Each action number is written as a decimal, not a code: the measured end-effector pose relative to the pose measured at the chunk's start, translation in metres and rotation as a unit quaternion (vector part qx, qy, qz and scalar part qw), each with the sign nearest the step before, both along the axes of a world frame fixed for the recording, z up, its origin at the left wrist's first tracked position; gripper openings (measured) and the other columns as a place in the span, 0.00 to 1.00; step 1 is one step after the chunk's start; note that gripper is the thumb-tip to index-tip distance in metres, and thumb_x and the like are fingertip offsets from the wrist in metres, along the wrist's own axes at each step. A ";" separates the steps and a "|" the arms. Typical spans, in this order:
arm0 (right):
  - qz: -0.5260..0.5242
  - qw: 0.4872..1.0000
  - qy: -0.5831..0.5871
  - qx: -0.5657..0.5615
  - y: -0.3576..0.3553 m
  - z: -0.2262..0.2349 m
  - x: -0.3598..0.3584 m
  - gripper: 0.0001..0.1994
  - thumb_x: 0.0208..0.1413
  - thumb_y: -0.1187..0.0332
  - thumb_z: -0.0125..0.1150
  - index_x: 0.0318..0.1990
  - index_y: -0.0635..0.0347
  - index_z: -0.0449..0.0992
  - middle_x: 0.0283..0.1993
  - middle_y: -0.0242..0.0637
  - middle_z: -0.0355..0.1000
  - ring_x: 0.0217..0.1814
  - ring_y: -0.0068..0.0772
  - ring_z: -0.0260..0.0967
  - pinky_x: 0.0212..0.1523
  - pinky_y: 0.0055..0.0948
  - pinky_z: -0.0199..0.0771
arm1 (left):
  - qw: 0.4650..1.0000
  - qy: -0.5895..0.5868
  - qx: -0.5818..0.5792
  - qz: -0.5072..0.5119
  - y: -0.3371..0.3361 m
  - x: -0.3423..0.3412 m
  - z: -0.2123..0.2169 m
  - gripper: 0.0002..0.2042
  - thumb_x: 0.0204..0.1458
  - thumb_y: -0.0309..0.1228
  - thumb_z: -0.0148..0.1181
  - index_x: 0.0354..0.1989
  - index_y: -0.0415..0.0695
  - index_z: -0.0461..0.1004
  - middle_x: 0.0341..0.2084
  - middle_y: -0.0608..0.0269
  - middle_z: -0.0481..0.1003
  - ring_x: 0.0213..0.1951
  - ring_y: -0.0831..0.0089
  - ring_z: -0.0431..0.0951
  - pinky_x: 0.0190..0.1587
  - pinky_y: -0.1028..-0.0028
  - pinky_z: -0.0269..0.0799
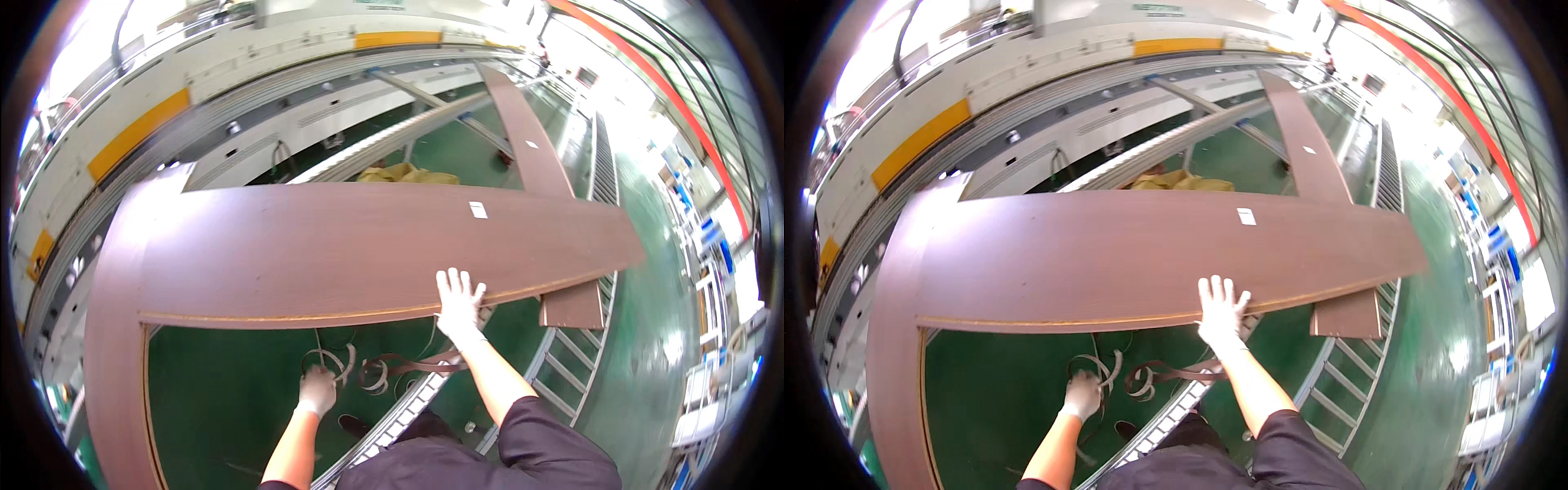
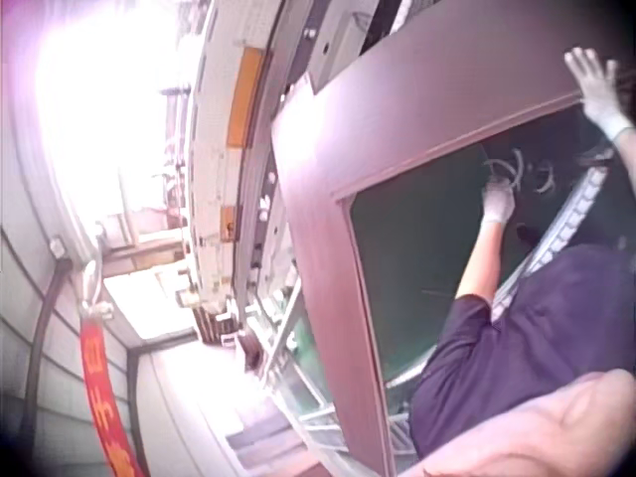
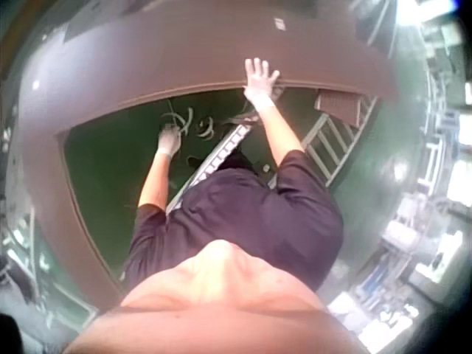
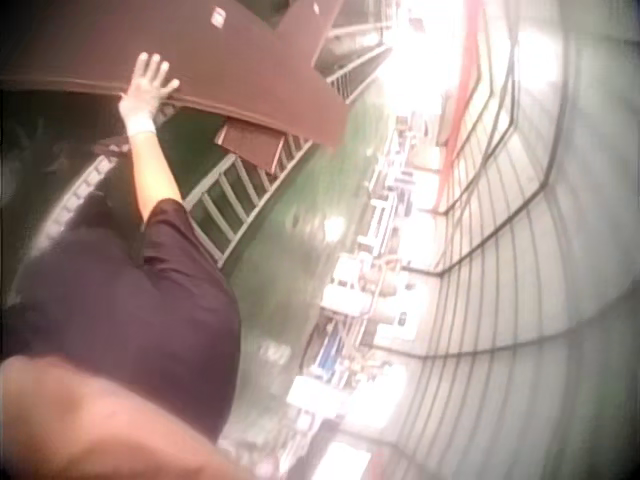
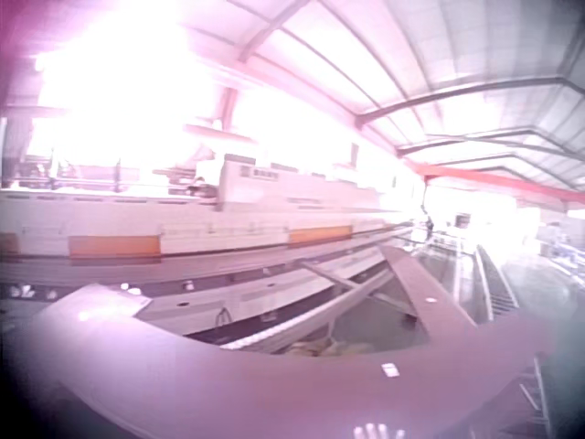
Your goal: The person picks up curved wood boards from a stack and places them onto a conveyor system by hand.
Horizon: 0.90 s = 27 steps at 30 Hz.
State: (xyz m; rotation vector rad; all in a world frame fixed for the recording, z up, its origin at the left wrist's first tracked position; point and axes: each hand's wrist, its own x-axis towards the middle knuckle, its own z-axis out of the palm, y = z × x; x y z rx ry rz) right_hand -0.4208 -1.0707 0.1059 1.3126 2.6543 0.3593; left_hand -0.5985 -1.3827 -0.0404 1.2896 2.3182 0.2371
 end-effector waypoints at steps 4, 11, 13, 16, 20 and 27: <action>-0.005 0.999 0.029 -0.032 0.008 -0.004 0.020 0.51 0.47 0.47 0.73 0.76 0.44 0.49 0.79 0.37 0.48 0.81 0.46 0.41 0.73 0.71 0.39 | 0.989 0.068 0.118 0.060 0.063 0.010 -0.008 0.29 0.54 0.36 0.63 0.64 0.36 0.65 0.64 0.39 0.65 0.67 0.41 0.62 0.69 0.53 0.59; 0.148 0.974 0.131 -0.112 0.018 -0.009 0.043 0.47 0.47 0.50 0.70 0.74 0.51 0.54 0.78 0.42 0.50 0.81 0.47 0.42 0.77 0.63 0.35 | 0.910 -0.351 0.153 0.158 0.053 0.053 0.041 0.17 0.63 0.35 0.57 0.55 0.35 0.76 0.50 0.52 0.80 0.54 0.63 0.79 0.59 0.69 0.70; 0.228 0.937 0.211 -0.162 0.029 -0.007 0.058 0.42 0.48 0.52 0.68 0.71 0.53 0.61 0.77 0.43 0.53 0.81 0.48 0.44 0.78 0.59 0.35 | 0.902 -0.343 0.163 0.206 0.039 0.068 0.052 0.17 0.63 0.34 0.57 0.54 0.36 0.76 0.49 0.53 0.80 0.53 0.65 0.79 0.58 0.70 0.71; 0.289 0.832 0.386 -0.275 0.059 -0.011 0.081 0.34 0.48 0.59 0.68 0.65 0.58 0.69 0.68 0.47 0.66 0.73 0.52 0.58 0.76 0.54 0.47 | 0.884 -0.318 0.175 0.294 0.036 0.097 0.068 0.14 0.64 0.33 0.56 0.52 0.36 0.77 0.46 0.56 0.81 0.50 0.69 0.79 0.56 0.71 0.71; 0.134 0.698 0.541 -0.450 0.108 -0.001 0.121 0.24 0.55 0.75 0.64 0.60 0.66 0.73 0.55 0.47 0.77 0.60 0.40 0.75 0.66 0.38 0.68 | 0.849 -0.253 0.252 0.390 0.075 0.123 0.108 0.11 0.66 0.30 0.54 0.48 0.36 0.79 0.41 0.60 0.81 0.45 0.73 0.78 0.53 0.73 0.72; -0.170 0.493 0.766 -0.376 0.225 -0.036 0.242 0.14 0.66 0.74 0.54 0.57 0.66 0.74 0.50 0.41 0.78 0.50 0.33 0.78 0.59 0.32 0.77 | 0.922 -0.002 0.325 0.211 0.194 0.133 0.169 0.10 0.57 0.24 0.59 0.46 0.37 0.78 0.44 0.54 0.79 0.48 0.59 0.79 0.55 0.63 0.73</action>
